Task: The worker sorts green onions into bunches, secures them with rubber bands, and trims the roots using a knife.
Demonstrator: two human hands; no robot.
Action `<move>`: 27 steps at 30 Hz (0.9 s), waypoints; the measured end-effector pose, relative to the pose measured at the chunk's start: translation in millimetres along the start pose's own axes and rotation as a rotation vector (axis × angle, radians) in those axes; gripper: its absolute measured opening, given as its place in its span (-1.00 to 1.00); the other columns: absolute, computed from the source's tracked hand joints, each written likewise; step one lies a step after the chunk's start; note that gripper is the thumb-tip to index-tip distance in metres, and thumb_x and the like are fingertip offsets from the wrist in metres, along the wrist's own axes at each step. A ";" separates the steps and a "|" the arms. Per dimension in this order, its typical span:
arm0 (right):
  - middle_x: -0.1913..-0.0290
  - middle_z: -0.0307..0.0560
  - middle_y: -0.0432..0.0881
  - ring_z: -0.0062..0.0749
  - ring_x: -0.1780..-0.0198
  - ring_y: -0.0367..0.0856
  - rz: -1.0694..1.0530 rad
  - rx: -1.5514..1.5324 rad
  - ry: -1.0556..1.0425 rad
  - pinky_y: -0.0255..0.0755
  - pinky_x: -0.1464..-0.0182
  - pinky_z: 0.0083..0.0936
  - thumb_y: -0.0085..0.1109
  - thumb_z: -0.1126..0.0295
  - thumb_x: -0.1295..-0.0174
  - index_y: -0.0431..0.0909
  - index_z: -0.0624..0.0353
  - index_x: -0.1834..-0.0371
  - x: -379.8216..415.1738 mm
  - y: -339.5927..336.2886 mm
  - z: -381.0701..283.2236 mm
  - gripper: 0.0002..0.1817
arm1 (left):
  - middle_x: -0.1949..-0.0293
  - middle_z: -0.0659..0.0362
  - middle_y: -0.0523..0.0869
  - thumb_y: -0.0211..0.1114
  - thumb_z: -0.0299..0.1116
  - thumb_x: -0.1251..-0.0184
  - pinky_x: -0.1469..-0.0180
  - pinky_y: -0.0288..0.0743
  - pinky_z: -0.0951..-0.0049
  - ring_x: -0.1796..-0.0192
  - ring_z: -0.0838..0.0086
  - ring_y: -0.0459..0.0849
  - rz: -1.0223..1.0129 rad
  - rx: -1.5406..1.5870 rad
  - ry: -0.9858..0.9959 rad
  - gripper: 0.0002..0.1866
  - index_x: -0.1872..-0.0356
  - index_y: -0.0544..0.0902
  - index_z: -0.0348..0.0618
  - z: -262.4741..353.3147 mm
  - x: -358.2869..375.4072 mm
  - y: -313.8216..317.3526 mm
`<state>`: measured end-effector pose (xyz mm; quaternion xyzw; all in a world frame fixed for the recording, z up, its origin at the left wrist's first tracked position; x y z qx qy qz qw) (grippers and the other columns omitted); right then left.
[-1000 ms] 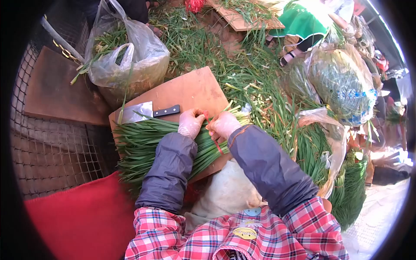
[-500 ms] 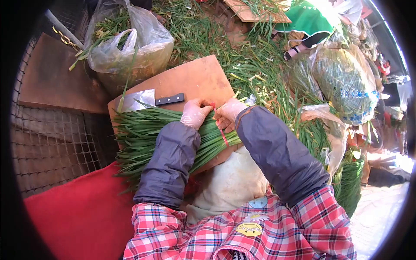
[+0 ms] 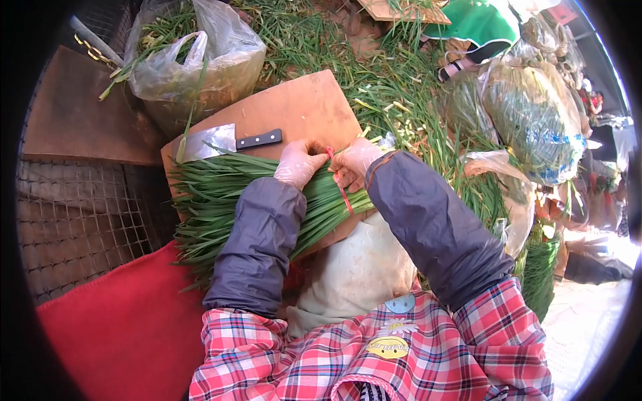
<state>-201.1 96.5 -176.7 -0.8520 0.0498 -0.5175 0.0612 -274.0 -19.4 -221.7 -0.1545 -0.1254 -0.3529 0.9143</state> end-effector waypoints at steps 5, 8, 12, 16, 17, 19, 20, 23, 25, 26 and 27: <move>0.55 -0.13 0.59 -0.43 0.57 0.61 0.001 0.089 -0.099 0.47 0.60 -0.47 0.20 0.42 -0.09 0.56 0.27 0.42 -4.8 -2.0 3.6 -0.87 | 0.33 0.11 0.70 0.25 -0.41 -0.11 0.14 0.46 0.48 0.27 0.50 0.61 -0.150 0.160 0.041 -0.76 0.21 0.65 -0.31 -5.4 -3.6 -3.1; 0.54 -0.08 0.66 -0.38 0.57 0.62 0.009 0.150 -0.097 0.45 0.59 -0.43 0.17 0.31 -0.10 0.62 0.23 0.48 -13.9 -0.7 7.0 -0.80 | 0.32 0.13 0.70 0.27 -0.41 -0.11 0.13 0.46 0.48 0.28 0.51 0.60 -0.126 0.286 -0.036 -0.76 0.21 0.66 -0.31 2.7 0.8 -5.2; 0.55 -0.08 0.65 -0.38 0.58 0.61 0.004 0.130 -0.122 0.45 0.59 -0.43 0.18 0.29 -0.11 0.62 0.23 0.49 -14.4 -0.8 5.8 -0.79 | 0.30 0.17 0.70 0.28 -0.38 -0.13 0.09 0.40 0.55 0.23 0.55 0.58 -0.129 0.211 -0.068 -0.79 0.28 0.67 -0.32 13.2 7.4 -0.3; 0.52 -0.11 0.63 -0.42 0.57 0.60 -0.009 0.021 -0.212 0.46 0.60 -0.50 0.16 0.30 -0.14 0.61 0.25 0.40 3.9 -3.5 2.9 -0.79 | 0.39 0.14 0.70 0.31 -0.39 -0.08 0.20 0.43 0.55 0.34 0.56 0.59 0.031 0.005 -0.017 -0.81 0.36 0.67 -0.34 25.5 13.1 -4.0; 0.50 -0.12 0.63 -0.44 0.56 0.60 -0.009 -0.039 -0.266 0.46 0.60 -0.52 0.16 0.30 -0.15 0.60 0.25 0.37 13.4 -4.9 2.6 -0.79 | 0.42 0.14 0.69 0.32 -0.40 -0.07 0.23 0.44 0.55 0.36 0.55 0.59 0.093 -0.064 -0.008 -0.81 0.38 0.67 -0.35 30.8 18.1 -7.5; 0.47 -0.14 0.61 -0.47 0.56 0.59 0.111 -0.168 -0.377 0.44 0.60 -0.57 0.15 0.32 -0.17 0.58 0.27 0.28 31.2 -22.1 5.9 -0.79 | 0.44 0.05 0.67 0.33 -0.39 -0.02 0.24 0.45 0.48 0.37 0.41 0.62 0.217 -0.078 0.070 -0.81 0.41 0.66 -0.34 33.5 30.6 -11.6; 0.46 -0.15 0.61 -0.49 0.55 0.58 0.167 -0.230 -0.427 0.44 0.60 -0.59 0.14 0.33 -0.18 0.56 0.27 0.24 38.1 -32.9 7.0 -0.78 | 0.46 0.01 0.66 0.33 -0.39 0.01 0.25 0.46 0.45 0.37 0.34 0.64 0.279 -0.081 0.103 -0.81 0.43 0.65 -0.34 32.6 37.2 -12.6; 0.36 -0.09 0.63 -0.43 0.41 0.61 0.352 -0.030 -0.784 0.49 0.36 -0.57 0.14 0.36 -0.16 0.56 0.24 0.10 46.5 -53.5 -8.6 -0.73 | 0.49 0.05 0.63 0.31 -0.46 -0.02 0.24 0.47 0.41 0.40 0.34 0.61 0.372 0.077 0.170 -0.89 0.48 0.64 -0.31 23.3 45.3 -6.2; 0.31 -0.03 0.65 -0.36 0.36 0.64 0.375 0.296 -0.991 0.51 0.27 -0.51 0.16 0.40 -0.11 0.57 0.21 0.07 43.7 -46.1 -23.1 -0.70 | 0.44 0.04 0.62 0.28 -0.54 -0.02 0.20 0.46 0.39 0.35 0.31 0.62 0.389 0.139 0.219 -0.96 0.49 0.62 -0.29 26.6 50.0 -4.6; 0.32 -0.08 0.65 -0.42 0.37 0.61 0.355 0.450 -1.027 0.50 0.26 -0.55 0.17 0.43 -0.10 0.56 0.19 0.04 45.4 -36.0 -31.5 -0.68 | 0.42 0.03 0.62 0.27 -0.54 -0.02 0.18 0.46 0.40 0.32 0.31 0.62 0.407 0.109 0.262 -0.96 0.49 0.62 -0.30 27.3 52.2 -4.5; 0.30 -0.03 0.65 -0.33 0.28 0.64 0.320 0.486 -1.022 0.50 0.19 -0.50 0.20 0.42 -0.04 0.56 0.16 0.03 37.5 -28.5 -33.2 -0.64 | 0.41 0.03 0.61 0.27 -0.54 -0.02 0.16 0.45 0.40 0.29 0.30 0.62 0.423 0.077 0.303 -0.96 0.49 0.61 -0.31 26.1 53.8 -3.4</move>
Point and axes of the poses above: each hand's wrist, its own x-axis away from the middle knuckle, its own y-axis out of the palm, z = x × y, the point moved 5 cm from there along -x, towards the middle knuckle
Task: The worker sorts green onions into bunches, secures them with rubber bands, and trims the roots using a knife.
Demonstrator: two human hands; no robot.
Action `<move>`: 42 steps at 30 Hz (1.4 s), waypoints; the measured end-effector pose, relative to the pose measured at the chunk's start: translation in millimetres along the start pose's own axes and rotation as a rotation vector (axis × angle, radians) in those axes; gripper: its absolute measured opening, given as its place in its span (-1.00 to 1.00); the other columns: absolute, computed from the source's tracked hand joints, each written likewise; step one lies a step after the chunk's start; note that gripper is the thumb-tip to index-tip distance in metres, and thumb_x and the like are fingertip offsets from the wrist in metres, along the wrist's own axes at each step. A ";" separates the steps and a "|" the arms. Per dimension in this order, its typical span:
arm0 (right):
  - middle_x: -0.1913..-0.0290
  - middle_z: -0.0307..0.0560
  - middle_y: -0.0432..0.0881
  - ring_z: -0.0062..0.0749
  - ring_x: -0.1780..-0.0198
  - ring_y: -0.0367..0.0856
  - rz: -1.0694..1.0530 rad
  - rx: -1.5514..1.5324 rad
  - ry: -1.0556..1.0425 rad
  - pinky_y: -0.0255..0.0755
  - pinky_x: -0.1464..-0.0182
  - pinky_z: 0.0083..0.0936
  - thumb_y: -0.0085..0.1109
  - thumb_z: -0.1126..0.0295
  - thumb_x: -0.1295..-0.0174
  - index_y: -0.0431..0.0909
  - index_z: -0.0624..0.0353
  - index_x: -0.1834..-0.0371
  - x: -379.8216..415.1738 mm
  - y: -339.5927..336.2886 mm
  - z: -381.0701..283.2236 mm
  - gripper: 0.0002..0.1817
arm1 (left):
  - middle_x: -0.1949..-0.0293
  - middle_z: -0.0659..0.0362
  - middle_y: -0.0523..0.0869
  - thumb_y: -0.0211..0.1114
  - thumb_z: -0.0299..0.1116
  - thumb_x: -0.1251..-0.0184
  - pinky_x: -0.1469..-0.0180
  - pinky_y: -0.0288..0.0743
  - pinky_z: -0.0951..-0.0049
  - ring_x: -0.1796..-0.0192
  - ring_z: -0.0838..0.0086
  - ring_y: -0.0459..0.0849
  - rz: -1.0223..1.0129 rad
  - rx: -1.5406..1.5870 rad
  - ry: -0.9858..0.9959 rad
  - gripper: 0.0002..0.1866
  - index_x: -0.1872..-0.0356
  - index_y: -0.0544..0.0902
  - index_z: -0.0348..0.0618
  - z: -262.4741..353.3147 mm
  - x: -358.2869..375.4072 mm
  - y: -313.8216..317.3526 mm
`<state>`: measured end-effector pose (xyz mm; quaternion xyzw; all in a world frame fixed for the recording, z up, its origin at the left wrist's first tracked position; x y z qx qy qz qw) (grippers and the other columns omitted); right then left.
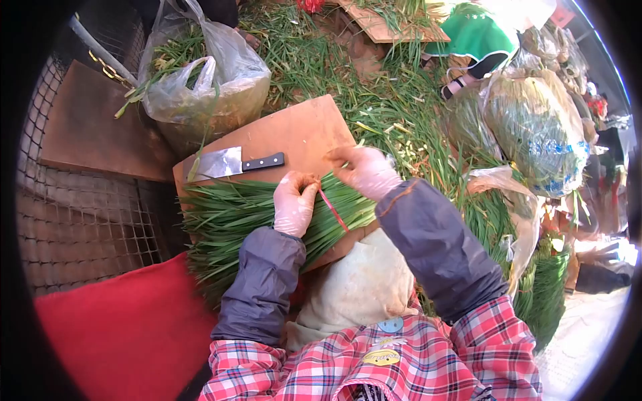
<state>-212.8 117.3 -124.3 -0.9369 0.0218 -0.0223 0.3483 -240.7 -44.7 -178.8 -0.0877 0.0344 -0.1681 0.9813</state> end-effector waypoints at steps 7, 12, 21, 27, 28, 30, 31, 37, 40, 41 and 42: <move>0.27 -0.03 0.67 -0.21 0.20 0.64 -0.390 0.184 0.099 0.48 0.09 -0.38 0.26 0.28 0.02 0.58 0.03 -0.01 -13.9 28.7 1.6 -0.56 | 0.29 0.08 0.57 0.22 -0.59 -0.08 0.00 0.40 0.41 0.08 0.31 0.58 -0.039 -0.085 0.011 -0.99 0.48 0.58 -0.33 15.2 12.7 0.9; 0.34 -0.03 0.67 -0.23 0.30 0.65 -0.411 0.308 0.081 0.49 0.17 -0.36 0.24 0.24 -0.01 0.65 0.06 0.18 -18.8 29.7 1.3 -0.70 | 0.29 0.10 0.57 0.23 -0.61 -0.06 0.00 0.42 0.42 0.11 0.34 0.56 0.007 -0.124 0.169 -1.00 0.48 0.59 -0.33 18.2 12.8 2.0; 0.13 -0.03 0.63 -0.10 0.00 0.54 -0.098 0.876 0.577 0.37 -0.01 -0.22 0.27 -0.09 0.09 0.58 0.04 0.02 36.6 -117.9 59.8 -0.40 | 0.34 0.08 0.62 0.27 -0.60 0.02 0.00 0.42 0.36 0.13 0.26 0.58 0.036 -0.041 0.161 -0.96 0.50 0.60 -0.27 16.4 10.4 4.6; -0.37 0.11 0.15 0.10 -0.43 0.00 -0.350 0.808 -0.288 -0.14 -0.39 0.08 0.58 -0.03 0.67 0.02 0.12 -0.38 44.5 12.0 -22.1 0.37 | 0.39 0.09 0.62 0.26 -0.58 0.03 0.14 0.45 0.35 0.26 0.26 0.59 0.000 -0.425 0.321 -0.95 0.49 0.58 -0.27 59.8 12.4 10.2; -0.37 0.10 0.16 0.07 -0.43 0.01 -0.370 0.808 -0.243 -0.13 -0.39 0.04 0.59 0.00 0.68 0.00 0.11 -0.39 40.0 20.2 -19.1 0.39 | 0.38 0.09 0.62 0.25 -0.59 0.01 0.16 0.45 0.39 0.28 0.31 0.59 -0.028 -0.400 0.283 -0.96 0.48 0.59 -0.29 59.7 14.1 9.7; -0.37 0.08 0.17 0.03 -0.42 0.04 -0.377 0.787 -0.180 -0.11 -0.40 -0.02 0.61 0.04 0.70 -0.03 0.10 -0.41 37.8 31.8 -11.3 0.41 | 0.37 0.10 0.61 0.23 -0.60 -0.04 0.21 0.46 0.46 0.31 0.42 0.58 -0.086 -0.348 0.197 -0.97 0.46 0.59 -0.33 55.2 23.4 7.8; -0.36 0.08 0.18 0.00 -0.42 0.06 -0.357 0.766 -0.157 -0.10 -0.40 -0.05 0.61 0.06 0.71 -0.04 0.10 -0.41 38.8 35.8 -7.5 0.42 | 0.37 0.10 0.61 0.23 -0.60 -0.05 0.22 0.46 0.48 0.32 0.44 0.58 -0.087 -0.274 0.153 -0.97 0.46 0.59 -0.33 55.6 29.3 7.5; -0.35 0.06 0.21 -0.09 -0.38 0.16 0.019 0.806 -0.223 -0.03 -0.37 -0.11 0.57 0.14 0.66 0.00 0.09 -0.39 38.3 67.1 39.5 0.34 | 0.32 0.12 0.59 0.18 -0.60 -0.11 0.39 0.40 0.59 0.47 0.58 0.50 -0.161 0.164 -0.212 -0.97 0.42 0.57 -0.34 48.0 73.5 29.6; -0.34 0.06 0.22 -0.10 -0.38 0.16 -0.256 0.692 -0.098 -0.03 -0.38 -0.15 0.55 0.19 0.68 0.02 0.08 -0.39 37.1 43.4 15.7 0.32 | 0.29 0.12 0.58 0.18 -0.62 -0.13 0.30 0.49 0.55 0.41 0.58 0.53 -0.200 0.204 -0.243 -0.95 0.38 0.55 -0.36 34.7 102.1 40.5; -0.33 0.09 0.23 -0.07 -0.38 0.16 -0.272 0.682 -0.100 -0.06 -0.40 -0.13 0.53 0.17 0.64 0.01 0.10 -0.38 36.9 41.5 16.2 0.30 | 0.28 0.12 0.57 0.19 -0.61 -0.14 0.27 0.52 0.51 0.39 0.57 0.53 -0.193 0.290 -0.357 -0.95 0.36 0.55 -0.35 25.9 107.2 44.4; -0.32 0.11 0.23 -0.04 -0.38 0.16 -0.287 0.670 -0.106 -0.09 -0.41 -0.11 0.51 0.15 0.59 0.01 0.12 -0.38 36.4 41.1 16.0 0.28 | 0.27 0.11 0.57 0.19 -0.60 -0.17 0.24 0.56 0.46 0.36 0.56 0.55 -0.161 0.379 -0.415 -0.95 0.34 0.55 -0.35 23.0 109.9 46.8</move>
Point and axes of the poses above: each hand's wrist, its own x-axis away from the middle knuckle, its own y-axis out of the palm, z = x × y, the point moved 5 cm from there along -x, towards the middle knuckle
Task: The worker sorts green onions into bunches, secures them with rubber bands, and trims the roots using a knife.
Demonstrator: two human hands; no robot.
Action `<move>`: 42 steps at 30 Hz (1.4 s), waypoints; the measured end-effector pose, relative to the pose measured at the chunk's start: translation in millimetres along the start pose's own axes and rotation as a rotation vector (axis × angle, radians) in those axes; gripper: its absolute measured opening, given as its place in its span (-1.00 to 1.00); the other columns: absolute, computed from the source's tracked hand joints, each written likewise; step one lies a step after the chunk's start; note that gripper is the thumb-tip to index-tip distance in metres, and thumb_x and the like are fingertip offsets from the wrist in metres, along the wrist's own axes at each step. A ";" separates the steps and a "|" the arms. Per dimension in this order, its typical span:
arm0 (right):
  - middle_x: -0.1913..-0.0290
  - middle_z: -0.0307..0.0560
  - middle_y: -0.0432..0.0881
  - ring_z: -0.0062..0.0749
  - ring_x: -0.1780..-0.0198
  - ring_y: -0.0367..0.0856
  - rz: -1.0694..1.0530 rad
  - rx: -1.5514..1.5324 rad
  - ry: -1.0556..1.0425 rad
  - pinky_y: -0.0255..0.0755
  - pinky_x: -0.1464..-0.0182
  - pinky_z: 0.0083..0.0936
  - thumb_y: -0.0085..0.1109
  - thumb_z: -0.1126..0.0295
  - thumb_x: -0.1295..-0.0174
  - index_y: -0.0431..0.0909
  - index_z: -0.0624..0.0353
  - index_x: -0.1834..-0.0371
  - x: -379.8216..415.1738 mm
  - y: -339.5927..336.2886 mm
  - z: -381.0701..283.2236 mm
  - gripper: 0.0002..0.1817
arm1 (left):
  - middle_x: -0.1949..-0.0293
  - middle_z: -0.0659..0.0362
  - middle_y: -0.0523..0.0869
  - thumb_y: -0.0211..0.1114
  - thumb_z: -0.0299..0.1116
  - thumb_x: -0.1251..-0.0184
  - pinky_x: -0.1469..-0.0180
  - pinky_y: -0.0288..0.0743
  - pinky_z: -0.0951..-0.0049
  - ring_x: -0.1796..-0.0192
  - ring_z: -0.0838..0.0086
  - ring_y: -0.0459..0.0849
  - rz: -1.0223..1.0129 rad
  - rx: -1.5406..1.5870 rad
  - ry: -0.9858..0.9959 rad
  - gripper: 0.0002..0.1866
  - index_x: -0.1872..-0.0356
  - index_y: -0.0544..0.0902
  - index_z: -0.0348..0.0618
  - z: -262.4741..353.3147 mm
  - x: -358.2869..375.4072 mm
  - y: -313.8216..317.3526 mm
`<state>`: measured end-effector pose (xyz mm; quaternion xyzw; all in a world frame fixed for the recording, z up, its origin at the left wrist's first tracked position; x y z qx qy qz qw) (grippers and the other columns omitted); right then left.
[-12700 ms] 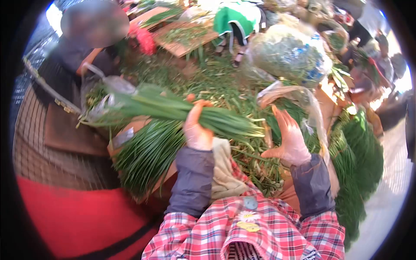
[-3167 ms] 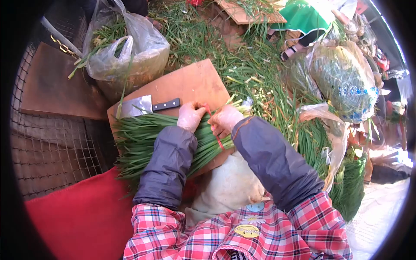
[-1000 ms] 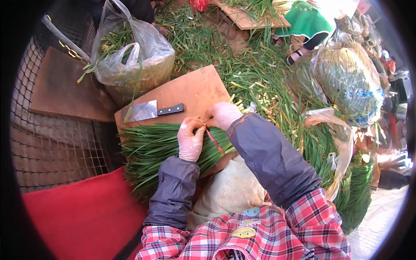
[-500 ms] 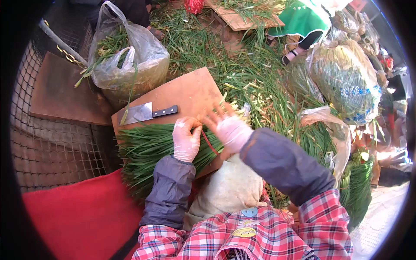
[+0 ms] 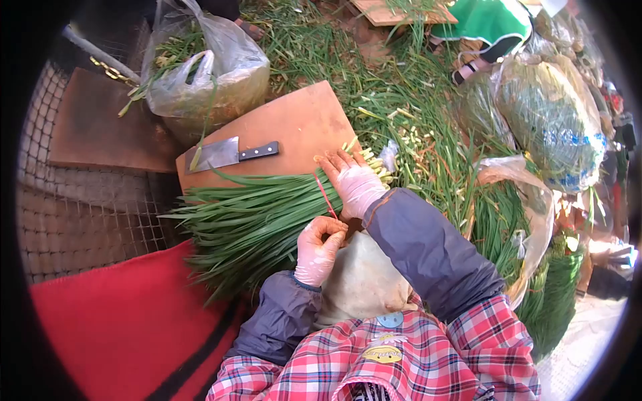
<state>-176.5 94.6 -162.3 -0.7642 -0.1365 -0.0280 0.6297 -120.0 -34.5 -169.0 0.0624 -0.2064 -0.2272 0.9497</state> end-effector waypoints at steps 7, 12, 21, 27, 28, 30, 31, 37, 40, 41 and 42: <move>-0.31 0.01 0.27 0.01 -0.37 0.16 0.039 0.078 -0.031 -0.05 -0.39 -0.04 0.46 0.07 0.32 0.02 0.02 -0.39 13.6 -24.8 9.1 0.12 | 0.18 0.11 0.58 0.16 -0.63 -0.17 0.17 0.53 0.47 0.29 0.53 0.58 0.161 -0.056 0.108 -0.83 0.20 0.55 -0.33 24.0 15.2 -5.5; -0.20 -0.08 0.42 -0.08 -0.34 0.24 0.144 0.065 0.161 0.06 -0.33 -0.05 0.25 0.24 0.01 0.28 -0.05 -0.25 64.3 -42.6 40.1 -0.33 | 0.22 0.14 0.57 0.34 -0.55 0.00 0.34 0.42 0.55 0.45 0.53 0.49 -0.002 -0.446 0.614 -0.69 0.15 0.60 -0.19 88.6 31.9 54.8; -0.17 -0.16 0.47 -0.08 -0.34 0.23 -0.130 0.301 0.365 -0.13 -0.34 0.16 -0.12 0.16 -0.23 0.45 -0.12 -0.10 134.0 -13.4 88.6 -0.62 | 0.33 0.21 0.60 0.28 -0.59 -0.08 0.20 0.42 0.58 0.31 0.58 0.55 -0.502 -0.354 0.454 -0.81 0.23 0.60 -0.27 63.3 27.5 166.5; 0.05 -0.12 0.60 -0.17 -0.22 0.39 -0.287 0.342 0.421 -0.02 -0.32 0.06 0.18 0.24 -0.01 0.52 -0.05 0.00 230.5 -10.6 117.2 -0.59 | 0.17 0.02 0.60 0.26 -0.50 -0.04 0.26 0.49 0.43 0.29 0.37 0.62 -0.385 -0.905 0.803 -0.69 0.11 0.56 -0.18 48.8 27.8 175.7; 0.02 -0.06 0.59 -0.22 -0.15 0.47 -0.427 0.074 0.480 0.19 -0.23 -0.08 0.23 0.19 0.01 0.49 -0.03 -0.08 253.1 -18.1 119.7 -0.49 | 0.03 -0.05 0.51 0.30 -0.39 0.05 0.22 0.50 0.31 0.19 0.18 0.60 -0.605 -1.276 0.711 -0.58 0.05 0.55 -0.13 31.1 36.3 189.6; 0.20 0.00 0.66 -0.04 0.18 0.63 -0.452 -0.164 0.613 0.48 0.15 -0.28 0.30 0.12 0.05 0.57 0.03 -0.01 304.1 54.9 178.5 -0.49 | 0.01 -0.01 0.51 0.29 -0.21 0.07 0.08 0.38 0.04 -0.02 0.07 0.48 -0.856 -1.646 0.807 -0.64 0.20 0.63 -0.09 -4.1 61.2 198.8; 0.28 -0.02 0.67 -0.10 0.21 0.64 -0.536 -0.001 0.721 0.48 0.18 -0.28 0.26 0.16 0.04 0.64 0.06 0.19 328.1 57.2 187.3 -0.65 | 0.00 0.02 0.52 0.29 -0.19 0.09 0.00 0.33 -0.01 -0.09 0.06 0.43 -0.828 -1.581 0.876 -0.72 0.35 0.67 -0.09 6.0 75.2 204.5; 0.21 0.04 0.66 -0.07 0.13 0.62 -0.206 -0.082 0.646 0.46 0.07 -0.27 0.16 0.21 0.00 0.59 0.11 0.05 280.7 -32.1 160.5 -0.59 | -0.03 -0.01 0.53 0.20 -0.42 -0.04 -0.14 0.33 0.07 -0.14 0.02 0.44 -0.541 -0.964 0.872 -0.79 0.26 0.61 -0.20 65.3 87.7 192.9; 0.15 0.24 0.60 0.07 0.06 0.56 0.145 -0.260 0.205 0.41 0.02 -0.19 0.13 0.13 -0.08 0.39 0.15 -0.18 197.8 -77.5 128.6 -0.42 | -0.04 -0.01 0.55 0.18 -0.46 -0.18 -0.10 0.42 0.15 -0.07 0.08 0.52 -0.468 -0.408 0.327 -0.78 0.14 0.57 -0.23 69.7 77.7 115.5; 0.13 0.27 0.58 0.10 0.04 0.54 0.203 -0.396 0.122 0.40 0.02 -0.19 0.15 0.07 -0.08 0.37 0.18 -0.20 136.7 -110.2 92.0 -0.37 | 0.01 -0.01 0.58 0.15 -0.47 -0.24 -0.08 0.46 0.18 -0.02 0.13 0.57 -0.375 -0.091 -0.008 -0.77 0.09 0.55 -0.24 34.6 66.9 73.8; 0.13 0.31 0.57 0.11 0.04 0.54 0.310 -0.472 -0.017 0.40 0.03 -0.20 0.14 0.04 -0.09 0.37 0.21 -0.18 98.6 -108.7 81.1 -0.36 | 0.06 0.00 0.61 0.14 -0.46 -0.27 -0.05 0.49 0.24 0.02 0.19 0.60 -0.258 0.208 -0.169 -0.76 0.05 0.54 -0.26 14.0 60.4 45.8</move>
Point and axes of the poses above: each hand's wrist, its own x-axis away from the middle knuckle, its own y-axis out of the palm, z = x × y, the point moved 5 cm from there along -x, towards the middle knuckle
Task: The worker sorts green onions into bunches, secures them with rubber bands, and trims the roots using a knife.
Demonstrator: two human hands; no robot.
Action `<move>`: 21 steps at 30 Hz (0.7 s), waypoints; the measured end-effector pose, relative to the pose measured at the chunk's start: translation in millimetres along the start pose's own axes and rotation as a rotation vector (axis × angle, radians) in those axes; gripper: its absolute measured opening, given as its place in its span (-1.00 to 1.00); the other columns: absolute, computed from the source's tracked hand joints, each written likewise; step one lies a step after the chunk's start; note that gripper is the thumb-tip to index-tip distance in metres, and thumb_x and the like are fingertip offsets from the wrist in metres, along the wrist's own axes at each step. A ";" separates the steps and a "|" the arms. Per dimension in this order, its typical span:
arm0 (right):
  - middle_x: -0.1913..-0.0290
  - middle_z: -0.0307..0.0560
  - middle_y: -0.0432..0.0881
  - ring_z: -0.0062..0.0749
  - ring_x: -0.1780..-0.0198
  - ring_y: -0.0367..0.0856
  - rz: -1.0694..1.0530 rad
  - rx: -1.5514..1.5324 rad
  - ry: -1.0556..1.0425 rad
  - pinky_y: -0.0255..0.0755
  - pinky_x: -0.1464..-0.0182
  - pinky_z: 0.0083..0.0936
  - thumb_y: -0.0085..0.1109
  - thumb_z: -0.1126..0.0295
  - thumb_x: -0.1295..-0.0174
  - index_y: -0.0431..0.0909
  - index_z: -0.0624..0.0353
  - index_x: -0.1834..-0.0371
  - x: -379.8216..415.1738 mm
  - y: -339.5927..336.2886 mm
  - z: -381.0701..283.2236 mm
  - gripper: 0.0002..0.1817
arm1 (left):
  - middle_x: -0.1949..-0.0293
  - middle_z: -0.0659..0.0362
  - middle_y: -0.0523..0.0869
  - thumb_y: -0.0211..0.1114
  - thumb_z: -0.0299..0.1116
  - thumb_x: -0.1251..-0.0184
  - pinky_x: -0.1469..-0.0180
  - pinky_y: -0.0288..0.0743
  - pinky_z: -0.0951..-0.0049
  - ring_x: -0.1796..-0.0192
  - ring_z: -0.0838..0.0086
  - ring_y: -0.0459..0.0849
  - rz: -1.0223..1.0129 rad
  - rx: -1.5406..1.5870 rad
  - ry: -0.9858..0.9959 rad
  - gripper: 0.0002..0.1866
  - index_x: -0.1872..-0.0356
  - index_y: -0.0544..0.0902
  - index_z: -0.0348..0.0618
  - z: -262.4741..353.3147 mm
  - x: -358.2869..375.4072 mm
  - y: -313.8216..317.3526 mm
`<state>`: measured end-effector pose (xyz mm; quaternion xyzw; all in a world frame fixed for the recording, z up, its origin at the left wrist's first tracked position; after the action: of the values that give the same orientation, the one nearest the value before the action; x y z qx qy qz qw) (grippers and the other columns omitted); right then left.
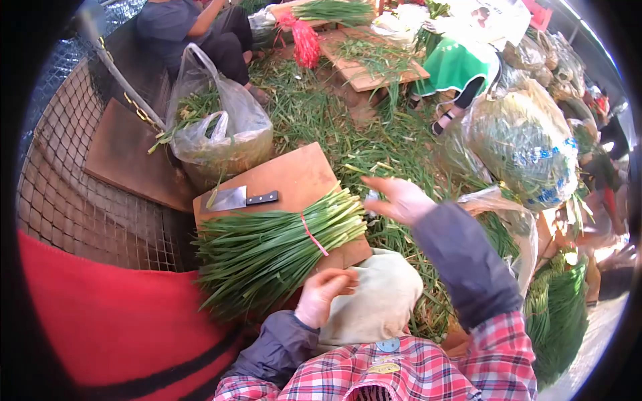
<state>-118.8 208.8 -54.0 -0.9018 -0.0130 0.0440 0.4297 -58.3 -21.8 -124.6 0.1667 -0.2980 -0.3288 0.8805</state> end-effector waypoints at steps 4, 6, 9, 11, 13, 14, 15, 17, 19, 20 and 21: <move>0.09 0.24 0.58 0.02 0.03 0.55 -0.042 -0.038 0.041 0.42 -0.01 -0.33 0.09 0.03 -0.17 0.50 0.22 -0.03 -86.6 51.9 -28.3 -0.48 | 0.13 0.09 0.65 0.20 -0.44 -0.25 0.08 0.52 0.43 0.13 0.38 0.63 0.268 0.439 -0.184 -0.74 0.05 0.54 -0.30 -35.5 11.9 -54.7; 0.19 0.18 0.62 0.00 0.12 0.59 -0.171 0.119 0.165 0.46 0.06 -0.31 0.09 0.02 -0.15 0.59 0.18 0.11 -89.9 44.2 -46.8 -0.55 | 0.14 0.10 0.64 0.24 -0.42 -0.22 0.16 0.51 0.49 0.20 0.45 0.62 0.312 0.153 -0.168 -0.72 0.06 0.55 -0.29 -31.5 16.4 -62.1; 0.35 0.10 0.65 -0.08 0.33 0.63 -0.477 0.337 0.320 0.49 0.22 -0.27 0.09 0.09 -0.06 0.65 0.16 0.29 -44.7 61.6 -20.9 -0.63 | 0.18 0.17 0.60 0.35 -0.48 -0.01 0.23 0.45 0.47 0.29 0.45 0.55 0.359 -0.702 0.242 -0.58 0.01 0.55 -0.14 -8.5 21.0 -72.3; 0.45 0.05 0.66 -0.22 0.43 0.64 -0.569 0.128 0.454 0.51 0.28 -0.36 0.13 0.18 -0.05 0.63 0.24 0.22 -7.7 84.9 -3.3 -0.64 | 0.14 0.15 0.57 0.38 -0.49 0.12 0.12 0.41 0.31 0.16 0.28 0.52 0.420 -1.314 0.652 -0.52 0.04 0.56 -0.08 21.7 20.3 -62.2; 0.46 0.06 0.64 -0.13 0.38 0.63 -0.302 -0.226 0.647 0.50 0.24 -0.30 0.17 0.09 0.00 0.67 0.16 0.36 23.1 119.3 24.6 -0.65 | 0.03 0.12 0.51 0.41 -0.47 0.26 -0.05 0.30 0.18 0.01 0.14 0.44 0.419 -1.475 0.685 -0.41 0.01 0.54 -0.03 28.3 17.5 -61.1; 0.53 0.01 0.62 -0.26 0.52 0.59 -0.288 -0.354 0.809 0.48 0.35 -0.42 0.26 0.19 -0.01 0.63 0.26 0.38 28.2 129.2 24.7 -0.69 | -0.01 0.12 0.49 0.42 -0.46 0.26 -0.07 0.28 0.16 -0.02 0.13 0.42 0.417 -1.530 0.732 -0.38 -0.02 0.53 -0.01 33.9 17.6 -58.0; 0.54 -0.02 0.61 -0.32 0.55 0.57 -0.185 -0.512 0.855 0.46 0.39 -0.45 0.28 0.23 -0.01 0.62 0.27 0.39 30.7 135.9 21.8 -0.71 | -0.06 0.12 0.46 0.42 -0.46 0.27 -0.09 0.25 0.13 -0.05 0.11 0.40 0.418 -1.586 0.780 -0.35 -0.04 0.51 0.01 38.2 18.2 -56.7; 0.57 -0.08 0.59 -0.42 0.60 0.52 0.040 -0.824 0.912 0.43 0.48 -0.51 0.31 0.30 -0.03 0.58 0.31 0.41 30.4 145.6 15.7 -0.75 | -0.20 0.09 0.36 0.50 -0.37 0.34 -0.23 0.11 -0.06 -0.24 0.03 0.26 0.339 -1.675 0.765 -0.20 -0.15 0.43 0.04 39.2 10.8 -62.4; 0.56 -0.16 0.57 -0.53 0.64 0.47 0.058 -0.912 0.999 0.34 0.61 -0.54 0.31 0.38 -0.05 0.54 0.31 0.39 28.1 153.1 11.0 -0.79 | -0.26 0.06 0.29 0.55 -0.30 0.40 -0.27 0.01 -0.20 -0.32 -0.02 0.18 0.289 -1.794 0.718 -0.09 -0.21 0.38 0.05 50.6 0.6 -60.8; 0.56 -0.15 0.57 -0.53 0.65 0.47 0.070 -0.956 1.018 0.33 0.63 -0.53 0.30 0.38 -0.06 0.54 0.31 0.39 28.2 159.2 14.2 -0.79 | -0.30 0.05 0.24 0.58 -0.25 0.47 -0.28 -0.06 -0.27 -0.35 -0.04 0.11 0.277 -1.797 0.648 0.00 -0.25 0.34 0.05 53.0 -7.7 -64.5; 0.56 -0.14 0.57 -0.53 0.65 0.46 0.086 -0.997 1.033 0.32 0.65 -0.53 0.29 0.38 -0.06 0.54 0.30 0.38 28.3 164.0 18.0 -0.79 | -0.33 0.04 0.18 0.61 -0.20 0.53 -0.29 -0.13 -0.34 -0.39 -0.07 0.04 0.266 -1.797 0.584 0.08 -0.28 0.29 0.05 53.3 -18.5 -68.6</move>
<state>-94.6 121.1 -194.5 -0.8961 0.2091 -0.3824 -0.0840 -136.3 -64.3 -125.0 -0.5316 0.2811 -0.2774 0.7493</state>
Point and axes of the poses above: each hand's wrist, its own x-axis away from the middle knuckle, its own y-axis out of the palm, z = x × y, the point moved 5 cm from there along -x, towards the middle knuckle
